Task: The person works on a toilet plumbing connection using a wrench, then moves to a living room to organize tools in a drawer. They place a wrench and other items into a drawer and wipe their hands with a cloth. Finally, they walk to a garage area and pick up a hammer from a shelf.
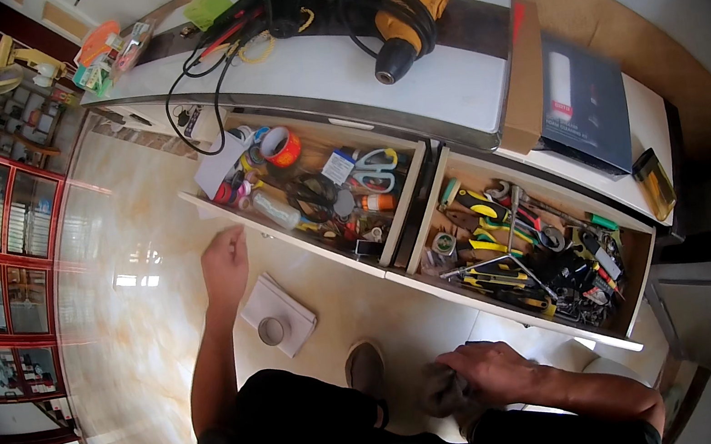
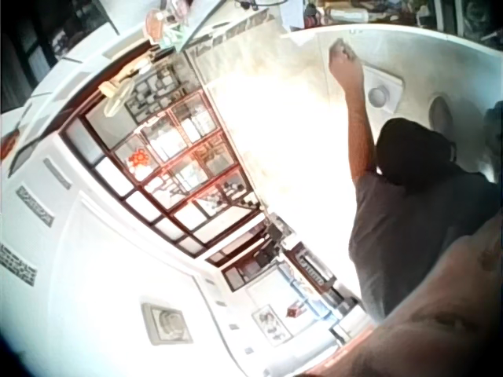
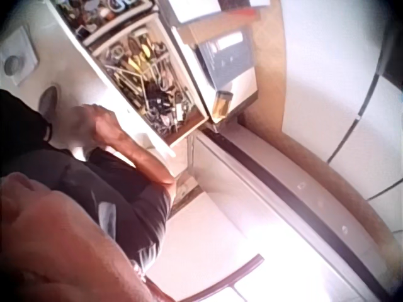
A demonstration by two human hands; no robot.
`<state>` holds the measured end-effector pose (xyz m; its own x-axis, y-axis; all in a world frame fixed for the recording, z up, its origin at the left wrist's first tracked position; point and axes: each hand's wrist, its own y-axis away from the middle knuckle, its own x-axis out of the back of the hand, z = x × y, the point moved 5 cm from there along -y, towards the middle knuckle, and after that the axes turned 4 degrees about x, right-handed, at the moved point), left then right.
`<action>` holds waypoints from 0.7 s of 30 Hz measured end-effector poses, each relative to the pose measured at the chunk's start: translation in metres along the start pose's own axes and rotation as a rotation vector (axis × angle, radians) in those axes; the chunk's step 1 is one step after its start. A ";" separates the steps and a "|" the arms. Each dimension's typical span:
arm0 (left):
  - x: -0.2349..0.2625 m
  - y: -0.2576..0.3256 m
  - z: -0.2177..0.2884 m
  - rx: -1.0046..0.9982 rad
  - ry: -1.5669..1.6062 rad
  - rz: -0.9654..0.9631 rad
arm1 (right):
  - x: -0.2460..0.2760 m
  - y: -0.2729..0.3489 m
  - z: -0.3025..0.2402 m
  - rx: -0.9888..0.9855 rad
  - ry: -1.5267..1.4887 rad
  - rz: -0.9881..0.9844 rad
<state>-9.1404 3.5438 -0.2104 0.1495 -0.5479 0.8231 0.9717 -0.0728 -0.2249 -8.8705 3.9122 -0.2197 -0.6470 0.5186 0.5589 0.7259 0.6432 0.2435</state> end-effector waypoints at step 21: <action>-0.155 -0.072 0.063 -0.602 -0.427 -0.461 | -0.005 0.009 -0.006 0.026 -0.011 0.107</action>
<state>-9.2222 3.6868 -0.2892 -0.0617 -0.0045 0.9981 0.7082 -0.7049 0.0406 -8.8596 3.9122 -0.2160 -0.5690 0.5908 0.5720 0.7846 0.5983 0.1625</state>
